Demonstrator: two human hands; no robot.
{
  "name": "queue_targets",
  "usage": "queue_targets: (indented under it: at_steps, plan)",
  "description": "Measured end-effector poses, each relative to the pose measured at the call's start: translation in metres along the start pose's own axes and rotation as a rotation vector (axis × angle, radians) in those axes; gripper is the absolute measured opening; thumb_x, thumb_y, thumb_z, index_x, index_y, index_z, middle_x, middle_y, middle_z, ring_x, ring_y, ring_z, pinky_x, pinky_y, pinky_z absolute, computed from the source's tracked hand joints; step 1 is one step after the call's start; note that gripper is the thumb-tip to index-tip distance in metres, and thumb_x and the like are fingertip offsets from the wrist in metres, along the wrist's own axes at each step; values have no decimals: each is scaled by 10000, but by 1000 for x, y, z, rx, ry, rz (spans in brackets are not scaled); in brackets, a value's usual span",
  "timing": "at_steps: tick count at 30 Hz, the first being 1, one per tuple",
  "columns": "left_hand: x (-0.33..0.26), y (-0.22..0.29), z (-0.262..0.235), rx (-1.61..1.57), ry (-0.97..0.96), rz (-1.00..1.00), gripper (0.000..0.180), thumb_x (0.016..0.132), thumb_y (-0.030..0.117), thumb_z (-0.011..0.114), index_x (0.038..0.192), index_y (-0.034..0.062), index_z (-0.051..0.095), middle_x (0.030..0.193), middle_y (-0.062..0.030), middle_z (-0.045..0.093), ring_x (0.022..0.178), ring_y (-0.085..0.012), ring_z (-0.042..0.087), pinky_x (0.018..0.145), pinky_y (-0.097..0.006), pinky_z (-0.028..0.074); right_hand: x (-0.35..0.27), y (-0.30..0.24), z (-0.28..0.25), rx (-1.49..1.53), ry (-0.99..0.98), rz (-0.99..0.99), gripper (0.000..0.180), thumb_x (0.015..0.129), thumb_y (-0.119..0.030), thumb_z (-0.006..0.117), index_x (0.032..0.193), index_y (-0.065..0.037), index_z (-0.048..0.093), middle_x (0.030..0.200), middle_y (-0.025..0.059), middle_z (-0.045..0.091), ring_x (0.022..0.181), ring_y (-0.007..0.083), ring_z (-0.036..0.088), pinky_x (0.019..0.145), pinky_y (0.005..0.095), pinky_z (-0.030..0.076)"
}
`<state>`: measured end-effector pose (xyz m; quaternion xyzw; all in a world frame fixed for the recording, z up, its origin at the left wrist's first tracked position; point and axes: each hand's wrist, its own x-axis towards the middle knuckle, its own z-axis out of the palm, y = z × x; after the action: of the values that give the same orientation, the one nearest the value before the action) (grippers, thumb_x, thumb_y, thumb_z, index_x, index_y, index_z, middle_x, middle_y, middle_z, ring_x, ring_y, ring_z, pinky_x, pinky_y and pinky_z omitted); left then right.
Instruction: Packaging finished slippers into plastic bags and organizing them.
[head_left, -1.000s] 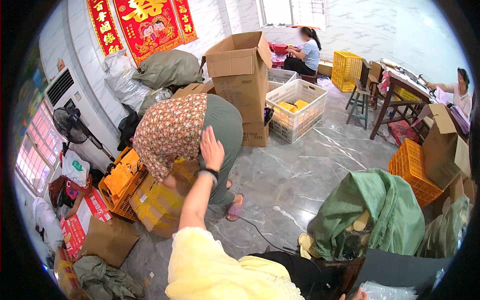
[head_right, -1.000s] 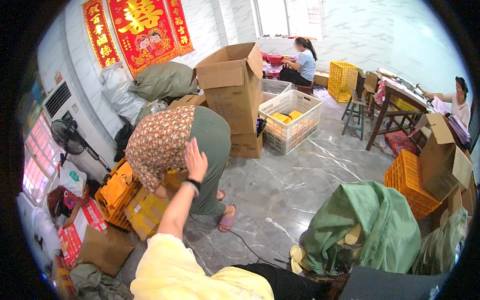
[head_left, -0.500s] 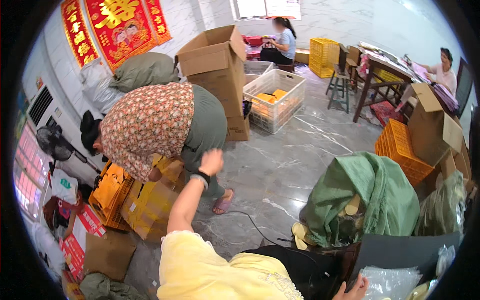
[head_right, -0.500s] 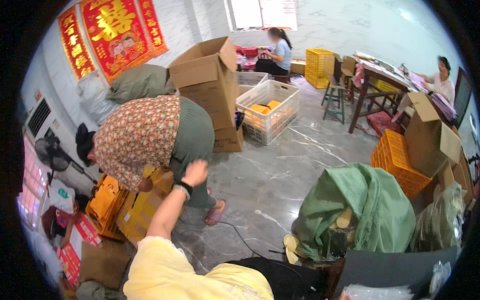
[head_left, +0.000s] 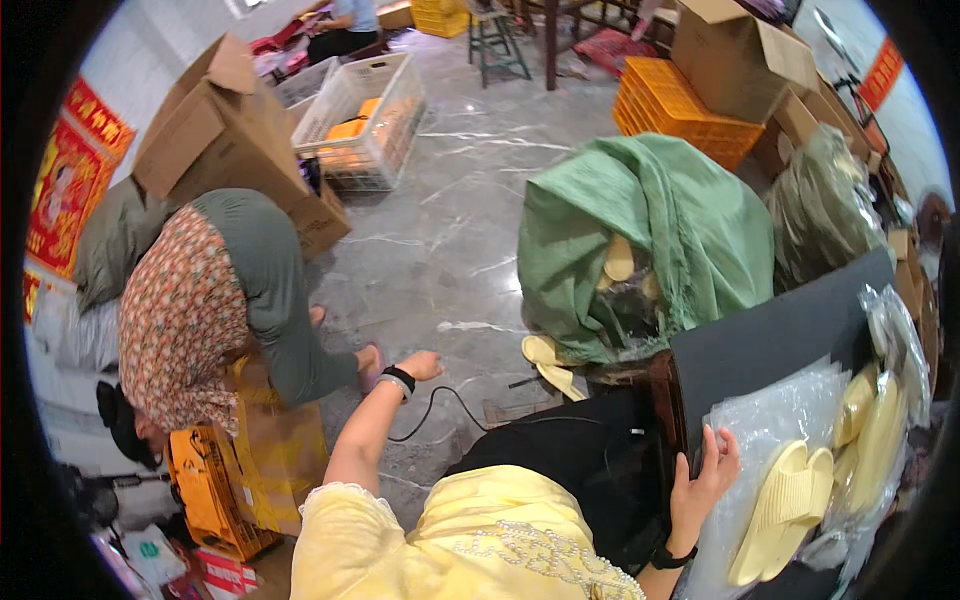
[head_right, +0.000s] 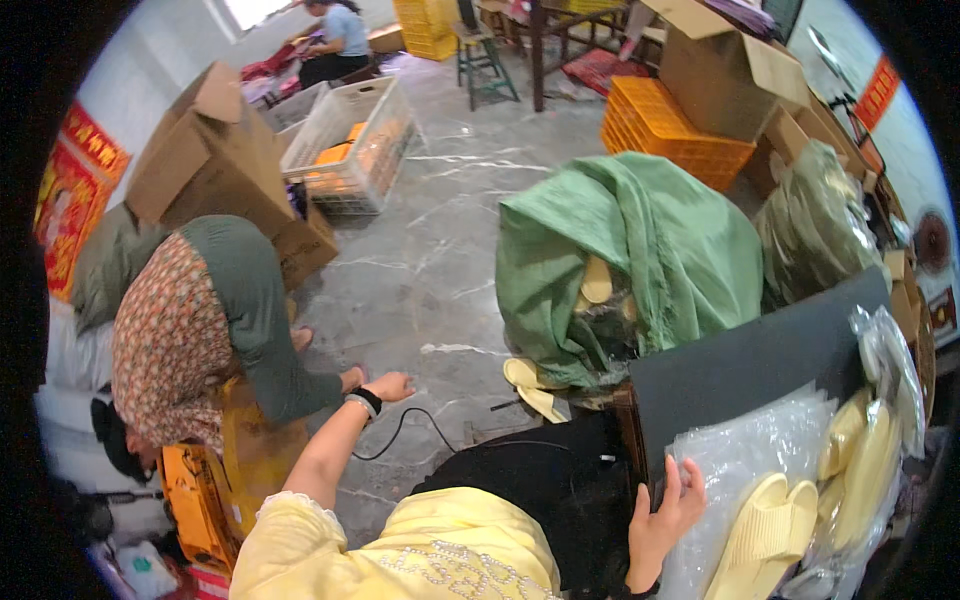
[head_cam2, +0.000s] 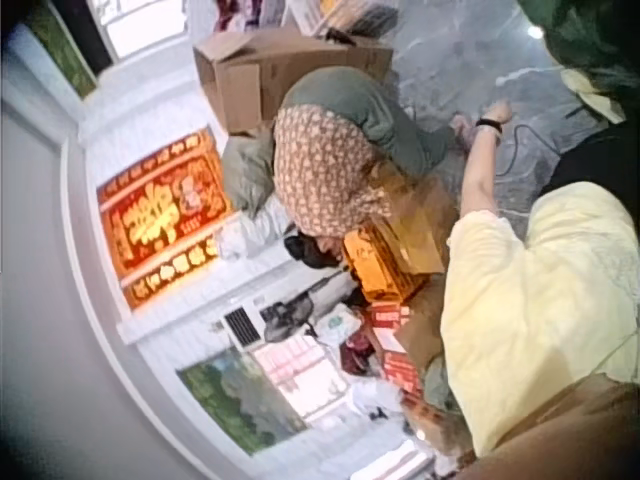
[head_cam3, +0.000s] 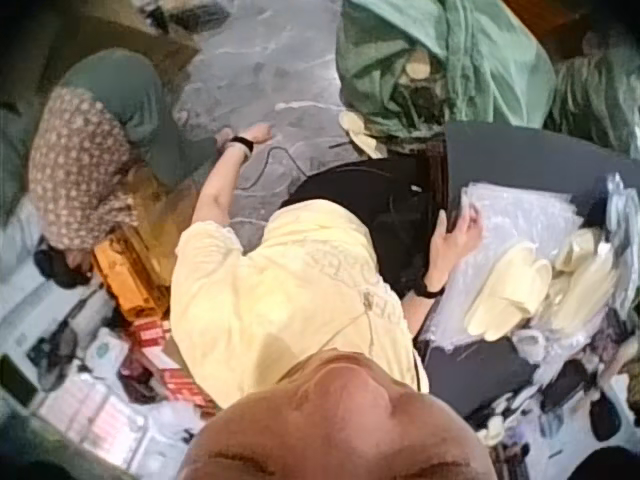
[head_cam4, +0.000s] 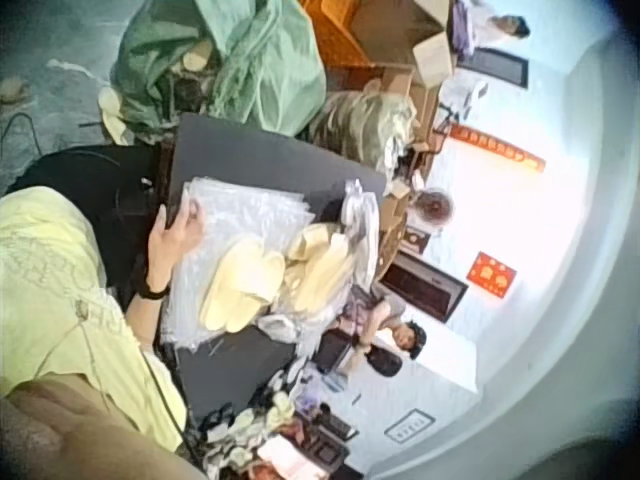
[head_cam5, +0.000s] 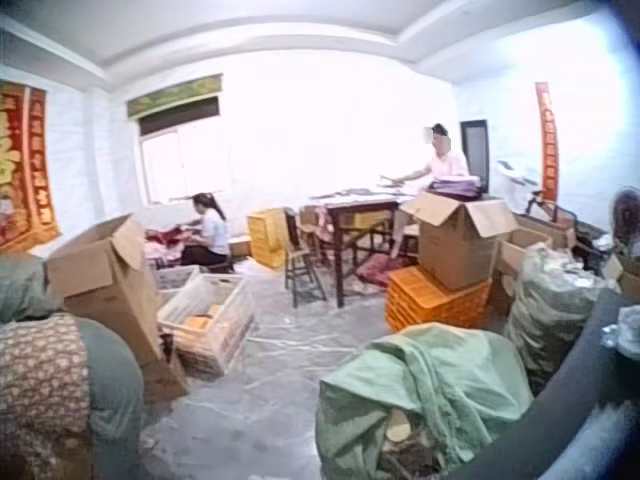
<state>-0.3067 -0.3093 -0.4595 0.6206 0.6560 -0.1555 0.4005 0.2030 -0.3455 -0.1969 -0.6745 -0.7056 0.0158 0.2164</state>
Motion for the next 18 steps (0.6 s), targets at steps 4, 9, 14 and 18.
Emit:
queue_targets:
  at_steps: [4,9,14,18]
  plan:
    - [61,39,-3,-24,120,72,446,823,323,548,1132,1,549,1093,-245,579,1050,-384,535,887,-455,436,0,-6,-1,-31,6,38,473,715,-109,658,1172,-75,544,1251,156,437,1077,325,416,908,404,338]
    - [122,90,11,-114,42,128,423,828,316,542,1119,9,557,1105,-238,576,1053,-373,537,890,-451,435,1,-7,-1,-43,-6,96,494,681,-74,685,1157,-71,549,1255,165,427,1072,336,419,915,415,340]
    - [183,101,79,-103,-60,75,451,800,312,568,1138,13,567,1087,-191,607,1027,-344,567,891,-406,447,21,-36,-4,-112,-63,119,577,655,-101,730,1188,-59,514,1293,183,403,1149,366,393,958,452,315]
    - [204,122,124,-4,-131,-10,401,782,275,562,1090,21,596,1096,-202,600,1031,-332,573,865,-420,465,60,-46,27,-102,-171,24,660,657,-124,735,1250,-63,452,1361,198,354,1236,390,329,1019,475,269]
